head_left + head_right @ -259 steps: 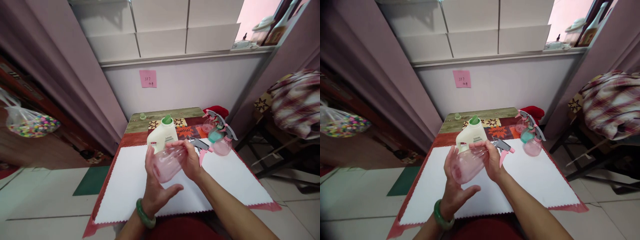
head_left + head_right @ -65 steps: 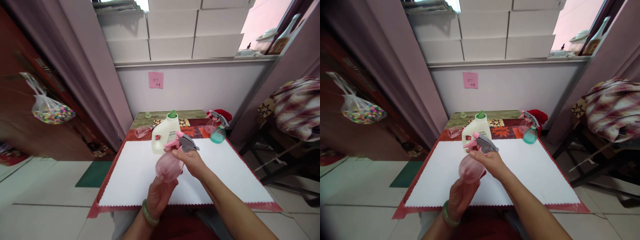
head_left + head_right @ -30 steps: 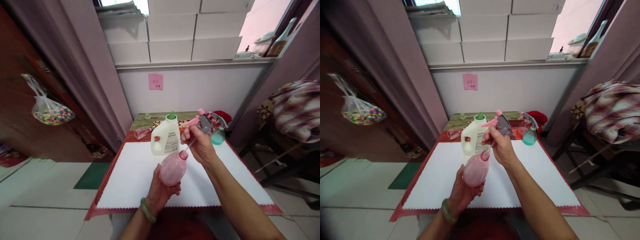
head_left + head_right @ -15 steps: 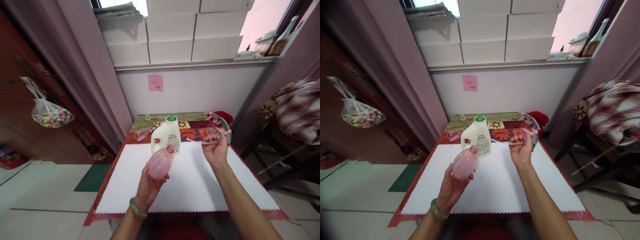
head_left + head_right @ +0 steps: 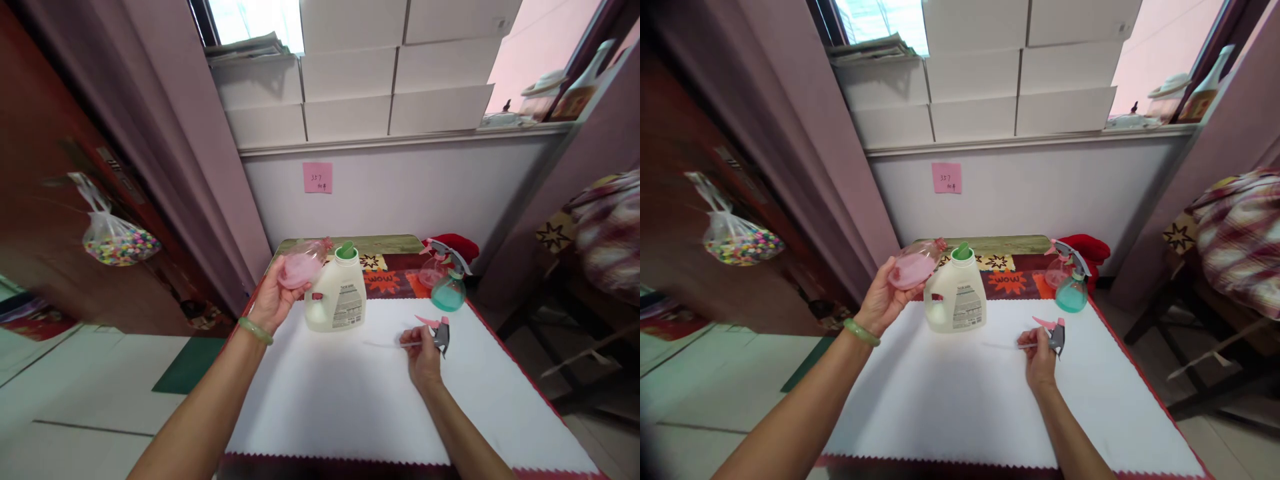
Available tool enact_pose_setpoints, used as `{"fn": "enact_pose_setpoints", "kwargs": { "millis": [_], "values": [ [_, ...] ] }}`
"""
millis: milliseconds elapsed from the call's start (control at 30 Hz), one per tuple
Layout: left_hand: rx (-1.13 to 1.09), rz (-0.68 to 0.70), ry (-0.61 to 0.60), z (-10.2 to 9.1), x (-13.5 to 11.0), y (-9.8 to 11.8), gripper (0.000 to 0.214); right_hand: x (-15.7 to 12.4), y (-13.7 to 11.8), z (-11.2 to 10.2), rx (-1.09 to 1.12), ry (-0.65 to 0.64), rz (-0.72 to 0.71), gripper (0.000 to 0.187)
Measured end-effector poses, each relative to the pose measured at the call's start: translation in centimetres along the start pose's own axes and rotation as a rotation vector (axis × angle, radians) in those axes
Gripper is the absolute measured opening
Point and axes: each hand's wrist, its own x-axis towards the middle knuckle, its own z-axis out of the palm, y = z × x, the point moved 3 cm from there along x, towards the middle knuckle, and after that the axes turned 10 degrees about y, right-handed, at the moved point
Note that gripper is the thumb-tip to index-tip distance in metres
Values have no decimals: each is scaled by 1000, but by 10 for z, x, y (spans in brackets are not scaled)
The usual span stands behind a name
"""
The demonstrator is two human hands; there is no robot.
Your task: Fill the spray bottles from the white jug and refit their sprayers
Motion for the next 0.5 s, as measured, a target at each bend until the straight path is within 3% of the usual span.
{"fn": "enact_pose_setpoints", "kwargs": {
  "millis": [200, 500],
  "values": [
    [204, -45, -25, 11, 25, 13, 38, 2, 3, -1, 45, 33, 76, 42],
    [417, 11, -116, 32, 31, 40, 44, 1, 3, -1, 45, 40, 71, 42]
  ]
}}
